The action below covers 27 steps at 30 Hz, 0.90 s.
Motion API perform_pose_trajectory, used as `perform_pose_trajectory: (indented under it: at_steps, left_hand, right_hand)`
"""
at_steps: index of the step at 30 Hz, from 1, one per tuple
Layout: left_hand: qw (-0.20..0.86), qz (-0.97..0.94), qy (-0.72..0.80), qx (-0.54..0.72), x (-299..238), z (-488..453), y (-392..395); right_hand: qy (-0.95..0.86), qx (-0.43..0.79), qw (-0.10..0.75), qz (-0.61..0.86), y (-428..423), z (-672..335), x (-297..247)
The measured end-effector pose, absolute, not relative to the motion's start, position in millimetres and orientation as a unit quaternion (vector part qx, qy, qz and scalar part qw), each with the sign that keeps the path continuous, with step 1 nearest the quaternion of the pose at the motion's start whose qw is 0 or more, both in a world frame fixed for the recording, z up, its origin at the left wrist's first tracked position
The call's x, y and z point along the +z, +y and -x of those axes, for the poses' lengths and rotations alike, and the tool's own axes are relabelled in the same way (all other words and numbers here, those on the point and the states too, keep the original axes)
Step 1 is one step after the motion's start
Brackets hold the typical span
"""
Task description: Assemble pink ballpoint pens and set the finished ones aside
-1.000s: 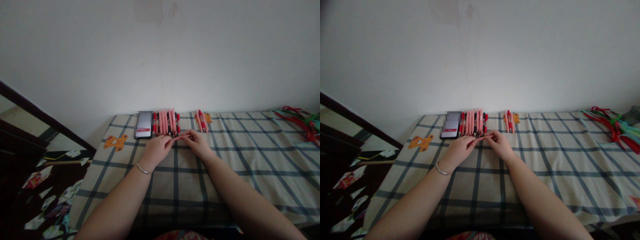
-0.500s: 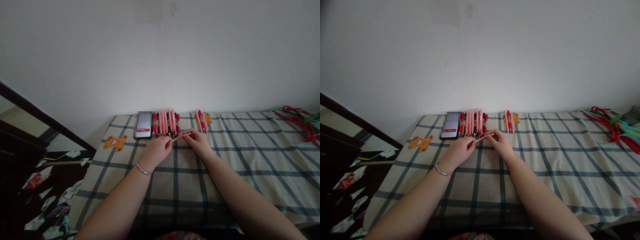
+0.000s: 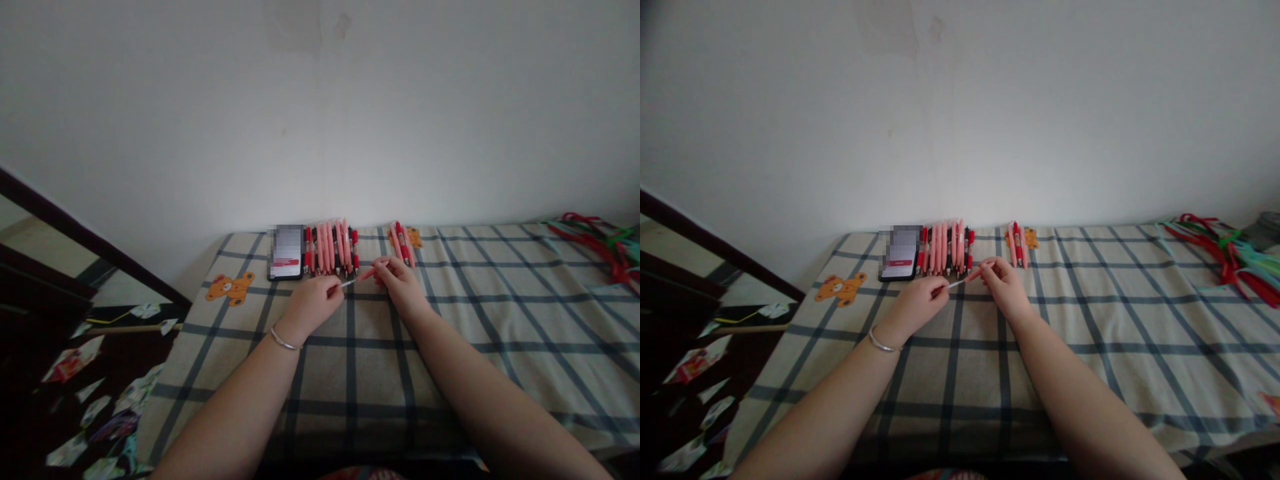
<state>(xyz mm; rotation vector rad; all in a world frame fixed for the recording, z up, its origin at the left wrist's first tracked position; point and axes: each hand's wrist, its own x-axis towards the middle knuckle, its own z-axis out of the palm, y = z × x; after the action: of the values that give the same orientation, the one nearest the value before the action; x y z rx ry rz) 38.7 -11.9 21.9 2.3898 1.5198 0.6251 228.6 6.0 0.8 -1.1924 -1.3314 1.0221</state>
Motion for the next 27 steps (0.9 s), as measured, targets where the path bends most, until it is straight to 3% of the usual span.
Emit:
perform_pose_trajectory:
  at_steps: [15, 24, 27]
  left_hand:
    - [0.116, -0.815, 0.526, 0.212, 20.4, -38.1, -11.3]
    - [0.116, -0.805, 0.541, 0.213, 20.1, -39.0, -11.0]
    - [0.117, -0.804, 0.539, 0.222, 18.7, -38.8, -10.6]
  right_hand:
    - [-0.535, 0.358, 0.548, 0.535, 9.9, -233.0, 0.8]
    - [-0.704, 0.094, 0.366, 0.601, 6.6, -236.0, 2.0]
    - [-0.737, 0.063, 0.313, 0.596, 5.8, -235.0, 0.8]
